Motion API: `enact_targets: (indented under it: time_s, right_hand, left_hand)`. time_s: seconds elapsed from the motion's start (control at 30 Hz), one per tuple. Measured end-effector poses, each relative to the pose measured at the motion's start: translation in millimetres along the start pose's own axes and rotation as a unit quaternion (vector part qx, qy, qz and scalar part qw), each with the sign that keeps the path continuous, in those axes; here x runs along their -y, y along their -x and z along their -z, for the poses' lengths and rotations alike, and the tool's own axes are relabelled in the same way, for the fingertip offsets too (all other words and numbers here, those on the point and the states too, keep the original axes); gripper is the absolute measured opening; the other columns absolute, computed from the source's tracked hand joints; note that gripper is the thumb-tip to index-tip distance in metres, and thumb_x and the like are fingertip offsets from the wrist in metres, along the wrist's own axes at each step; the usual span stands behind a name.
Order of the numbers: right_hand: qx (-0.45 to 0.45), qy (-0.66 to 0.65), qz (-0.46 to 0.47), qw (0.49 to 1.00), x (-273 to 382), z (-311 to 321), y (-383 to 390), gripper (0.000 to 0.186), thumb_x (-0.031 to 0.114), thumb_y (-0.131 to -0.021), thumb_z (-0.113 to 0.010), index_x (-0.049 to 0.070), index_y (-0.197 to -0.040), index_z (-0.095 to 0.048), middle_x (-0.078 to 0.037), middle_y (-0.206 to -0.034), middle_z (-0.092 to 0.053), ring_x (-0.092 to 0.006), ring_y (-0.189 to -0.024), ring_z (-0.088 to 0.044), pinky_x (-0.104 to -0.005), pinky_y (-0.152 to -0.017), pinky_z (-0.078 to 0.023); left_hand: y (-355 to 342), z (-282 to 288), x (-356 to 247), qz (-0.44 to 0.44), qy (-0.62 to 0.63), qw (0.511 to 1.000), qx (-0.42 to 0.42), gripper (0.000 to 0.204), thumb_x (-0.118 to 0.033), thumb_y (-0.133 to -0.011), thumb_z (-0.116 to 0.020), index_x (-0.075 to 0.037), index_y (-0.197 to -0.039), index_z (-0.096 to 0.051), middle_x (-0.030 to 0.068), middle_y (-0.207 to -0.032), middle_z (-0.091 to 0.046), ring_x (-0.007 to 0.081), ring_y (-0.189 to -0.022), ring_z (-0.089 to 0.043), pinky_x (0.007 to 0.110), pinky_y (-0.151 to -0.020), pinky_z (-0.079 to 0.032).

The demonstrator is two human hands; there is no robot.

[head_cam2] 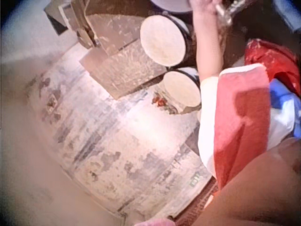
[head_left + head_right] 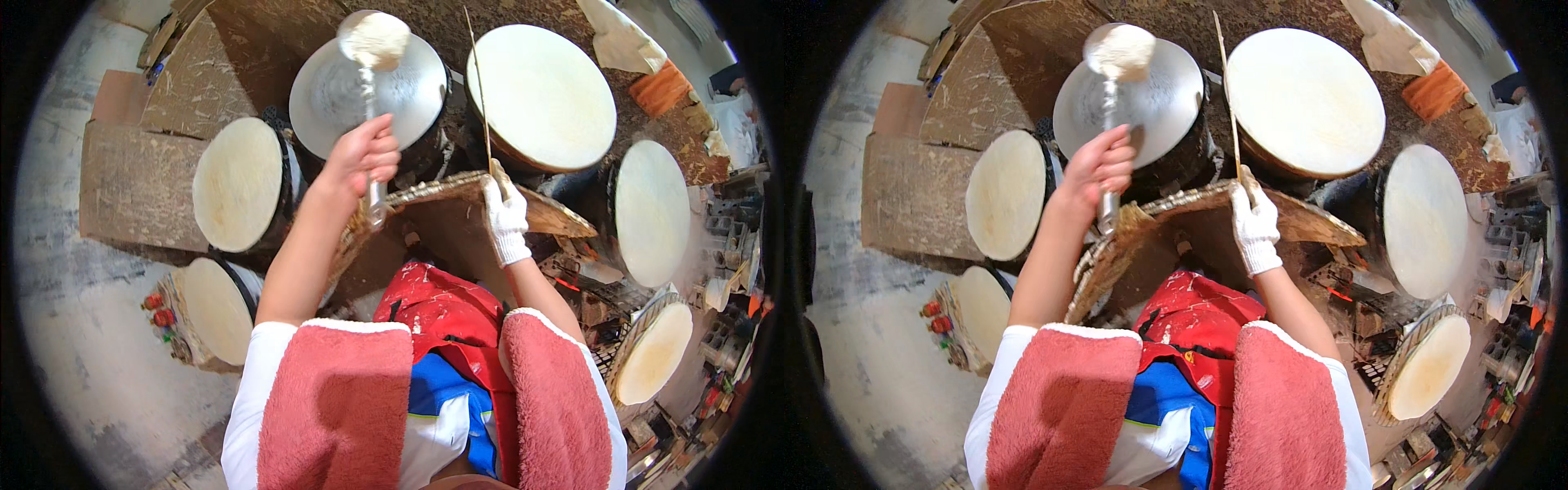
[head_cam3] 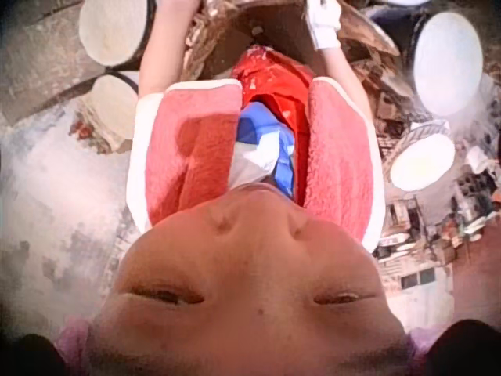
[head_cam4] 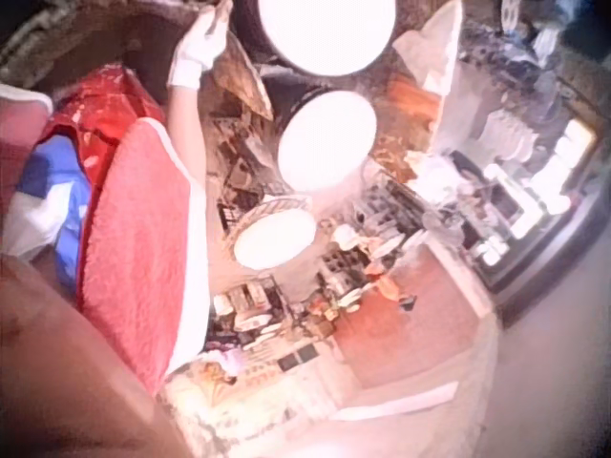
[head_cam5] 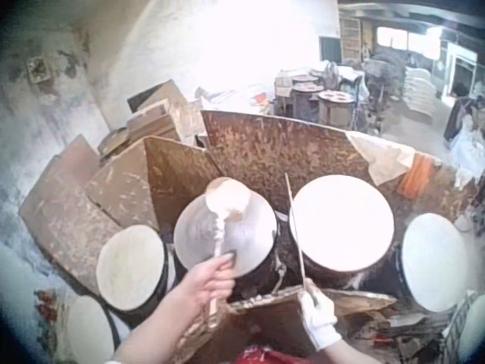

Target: The person ladles batter onto multiple hot griddles and spreads it into thin circular crepes using a wooden spreader. They flip the crepes and transfer finished ones to a nearby stack.

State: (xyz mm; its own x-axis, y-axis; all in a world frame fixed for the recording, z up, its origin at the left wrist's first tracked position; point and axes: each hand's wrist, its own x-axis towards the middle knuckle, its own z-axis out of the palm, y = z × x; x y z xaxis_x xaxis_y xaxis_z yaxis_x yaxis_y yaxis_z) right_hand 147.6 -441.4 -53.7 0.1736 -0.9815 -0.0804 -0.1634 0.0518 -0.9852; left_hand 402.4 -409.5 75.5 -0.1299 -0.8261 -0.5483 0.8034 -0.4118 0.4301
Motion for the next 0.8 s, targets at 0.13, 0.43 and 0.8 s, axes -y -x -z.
enact_targets:
  time_s: [0.13,0.43,0.8]
  right_hand:
    - [-0.015,-0.074,-0.043,0.996,-9.8,-81.5,-25.4,0.043,0.017,-0.092,-0.062,-0.003,-0.129,-0.055,-0.007,-0.113,-0.064,-0.0106,-0.092,-0.057,-0.0239,-0.082,-0.046]
    - [-0.011,-0.063,-0.119,0.991,-26.2,-123.7,-18.3,0.045,0.02,-0.092,-0.06,-0.005,-0.129,-0.053,-0.015,-0.127,-0.059,-0.0187,-0.116,-0.055,-0.0296,-0.101,-0.04]
    - [0.035,0.072,-0.131,0.988,39.8,-227.1,-97.5,0.045,0.031,-0.089,-0.058,0.0,-0.121,-0.06,-0.015,-0.103,-0.069,-0.0222,-0.098,-0.063,-0.0306,-0.091,-0.044]
  left_hand:
    - [-90.2,23.7,-28.4,0.039,-0.026,0.997,-0.063,0.027,-0.022,-0.098,-0.048,-0.014,-0.075,-0.036,-0.0078,-0.049,-0.027,0.0053,-0.035,-0.024,0.024,-0.033,-0.023]
    - [-69.6,107.4,-70.8,-0.089,-0.461,0.83,-0.302,0.025,-0.029,-0.091,-0.058,-0.009,-0.082,-0.045,-0.0021,-0.052,-0.037,0.0096,-0.037,-0.035,0.029,-0.033,-0.028]
    - [60.0,73.7,-164.3,-0.103,0.076,0.991,0.049,0.033,-0.025,-0.104,-0.034,-0.014,-0.073,-0.037,-0.0071,-0.046,-0.024,0.0051,-0.032,-0.021,0.022,-0.028,-0.023]
